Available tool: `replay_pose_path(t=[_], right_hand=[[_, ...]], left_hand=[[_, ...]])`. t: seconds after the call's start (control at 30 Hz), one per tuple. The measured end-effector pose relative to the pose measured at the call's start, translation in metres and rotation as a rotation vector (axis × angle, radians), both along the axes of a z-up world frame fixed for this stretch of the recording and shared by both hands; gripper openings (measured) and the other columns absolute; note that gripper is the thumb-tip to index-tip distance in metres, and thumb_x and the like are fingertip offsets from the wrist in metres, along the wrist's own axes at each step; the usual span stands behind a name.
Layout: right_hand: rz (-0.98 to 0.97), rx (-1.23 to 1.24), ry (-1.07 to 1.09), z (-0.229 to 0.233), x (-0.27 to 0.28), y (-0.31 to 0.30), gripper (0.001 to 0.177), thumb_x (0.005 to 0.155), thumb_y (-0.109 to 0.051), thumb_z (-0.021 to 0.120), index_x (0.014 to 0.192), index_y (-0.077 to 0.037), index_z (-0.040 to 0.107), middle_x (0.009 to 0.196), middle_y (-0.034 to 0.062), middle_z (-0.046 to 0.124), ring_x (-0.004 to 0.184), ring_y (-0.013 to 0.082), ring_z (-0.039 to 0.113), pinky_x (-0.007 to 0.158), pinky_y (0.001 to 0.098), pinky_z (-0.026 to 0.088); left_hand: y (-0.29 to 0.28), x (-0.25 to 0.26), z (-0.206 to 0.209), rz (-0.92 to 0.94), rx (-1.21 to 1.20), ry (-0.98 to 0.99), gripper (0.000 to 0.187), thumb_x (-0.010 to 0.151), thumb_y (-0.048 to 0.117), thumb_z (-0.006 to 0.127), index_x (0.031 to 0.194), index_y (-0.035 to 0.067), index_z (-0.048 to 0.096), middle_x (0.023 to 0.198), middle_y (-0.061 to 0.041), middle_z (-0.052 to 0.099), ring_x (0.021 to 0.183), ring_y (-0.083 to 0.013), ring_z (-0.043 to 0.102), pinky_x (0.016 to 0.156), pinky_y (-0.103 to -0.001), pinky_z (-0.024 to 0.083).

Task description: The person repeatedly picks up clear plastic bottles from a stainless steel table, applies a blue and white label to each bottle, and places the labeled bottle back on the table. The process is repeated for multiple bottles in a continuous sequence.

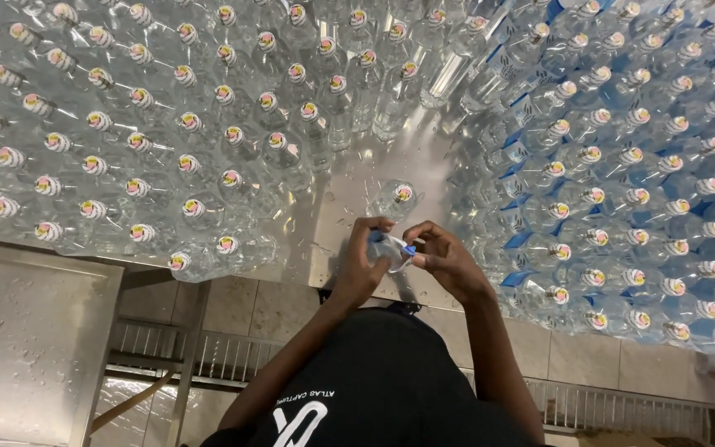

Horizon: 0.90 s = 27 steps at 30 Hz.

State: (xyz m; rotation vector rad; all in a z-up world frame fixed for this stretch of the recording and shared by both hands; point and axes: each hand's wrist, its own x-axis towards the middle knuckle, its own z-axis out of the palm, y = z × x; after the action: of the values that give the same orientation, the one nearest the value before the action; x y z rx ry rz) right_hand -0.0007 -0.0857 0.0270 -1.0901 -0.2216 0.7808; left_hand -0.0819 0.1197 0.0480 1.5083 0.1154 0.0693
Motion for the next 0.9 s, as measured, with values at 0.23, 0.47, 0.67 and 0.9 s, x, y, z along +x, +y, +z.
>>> replay_pose_path(t=[0.23,0.47,0.67,0.9], right_hand=[[-0.016,0.006,-0.026,-0.006,0.001,0.009,0.032,0.098,-0.018,0.078,0.121,-0.001,0.064,0.111,0.0086,0.057,0.104,0.0207,0.065,0.088,0.0376,0.054],[-0.249,0.024,-0.094,-0.001,0.011,0.024,0.026,0.094,0.001,0.082,0.112,-0.004,0.063,0.110,0.0101,0.061,0.096,0.0159,0.067,0.076,0.0293,0.054],[-0.281,0.236,-0.040,0.004,0.032,0.031,0.029,0.093,0.010,0.071,0.113,-0.009,0.061,0.135,0.0179,0.068,0.113,0.0204,0.072,0.078,0.0260,0.057],[-0.270,0.337,0.049,-0.013,0.063,0.035,0.037,0.092,0.014,0.060,0.119,-0.013,0.062,0.146,0.0157,0.068,0.114,0.0144,0.074,0.064,0.0157,0.055]], left_hand=[[0.002,0.017,-0.040,0.094,-0.272,0.120,0.017,0.101,-0.002,0.068,0.104,0.009,0.055,0.129,-0.014,0.063,0.137,-0.0326,0.059,0.110,-0.051,0.055],[0.000,0.030,-0.032,0.204,-0.751,0.170,0.027,0.093,0.004,0.060,0.108,0.020,0.045,0.131,-0.004,0.061,0.117,-0.0178,0.066,0.094,-0.033,0.053],[0.012,0.048,-0.011,0.157,-0.887,0.074,0.038,0.085,0.003,0.065,0.116,0.017,0.049,0.138,-0.007,0.060,0.111,-0.0163,0.065,0.089,-0.032,0.056],[0.019,0.086,-0.015,0.080,-0.828,-0.013,0.035,0.094,0.010,0.074,0.122,0.017,0.055,0.142,-0.007,0.061,0.111,-0.0103,0.062,0.087,-0.026,0.055]])
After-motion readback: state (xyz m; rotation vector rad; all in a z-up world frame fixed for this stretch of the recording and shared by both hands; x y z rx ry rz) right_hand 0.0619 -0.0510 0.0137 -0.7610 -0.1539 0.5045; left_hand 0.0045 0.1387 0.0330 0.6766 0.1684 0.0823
